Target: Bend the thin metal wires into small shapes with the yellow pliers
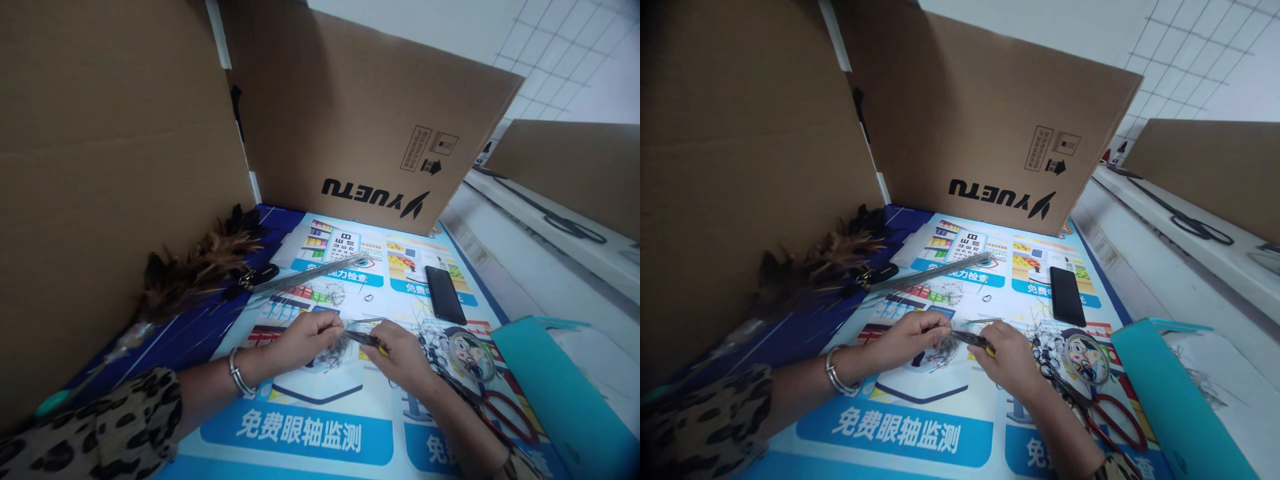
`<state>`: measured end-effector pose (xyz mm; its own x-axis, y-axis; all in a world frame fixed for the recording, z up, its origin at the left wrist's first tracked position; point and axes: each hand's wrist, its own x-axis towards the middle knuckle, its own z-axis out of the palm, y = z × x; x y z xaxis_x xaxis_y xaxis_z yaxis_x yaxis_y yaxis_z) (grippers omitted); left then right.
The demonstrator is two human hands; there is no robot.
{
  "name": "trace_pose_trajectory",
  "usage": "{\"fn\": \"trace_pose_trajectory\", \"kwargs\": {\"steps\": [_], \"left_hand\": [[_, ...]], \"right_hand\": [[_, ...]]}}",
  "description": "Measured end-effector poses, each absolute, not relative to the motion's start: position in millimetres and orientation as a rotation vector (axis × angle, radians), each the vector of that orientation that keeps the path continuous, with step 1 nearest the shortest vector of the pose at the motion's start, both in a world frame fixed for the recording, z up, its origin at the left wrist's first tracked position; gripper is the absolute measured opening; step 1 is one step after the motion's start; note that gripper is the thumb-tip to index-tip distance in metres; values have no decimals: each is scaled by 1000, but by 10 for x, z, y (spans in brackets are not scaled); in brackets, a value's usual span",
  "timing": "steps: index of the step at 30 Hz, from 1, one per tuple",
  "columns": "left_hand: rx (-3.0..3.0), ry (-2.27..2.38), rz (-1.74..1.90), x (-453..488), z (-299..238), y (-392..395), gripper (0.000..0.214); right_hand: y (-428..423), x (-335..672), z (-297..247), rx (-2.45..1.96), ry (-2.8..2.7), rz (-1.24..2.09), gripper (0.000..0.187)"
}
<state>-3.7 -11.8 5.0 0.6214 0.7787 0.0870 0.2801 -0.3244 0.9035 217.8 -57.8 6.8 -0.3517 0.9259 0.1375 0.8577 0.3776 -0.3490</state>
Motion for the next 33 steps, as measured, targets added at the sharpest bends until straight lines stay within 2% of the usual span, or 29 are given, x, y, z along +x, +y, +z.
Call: {"fn": "trace_pose_trajectory", "kwargs": {"steps": [20, 33], "left_hand": [[1859, 809, 655, -47, 77, -138, 30], [1754, 798, 661, -26, 81, -139, 23]], "right_hand": [[-585, 2158, 76, -1577, -2402, 271, 27], [-574, 2176, 57, -1618, -2314, 357, 25]]}}
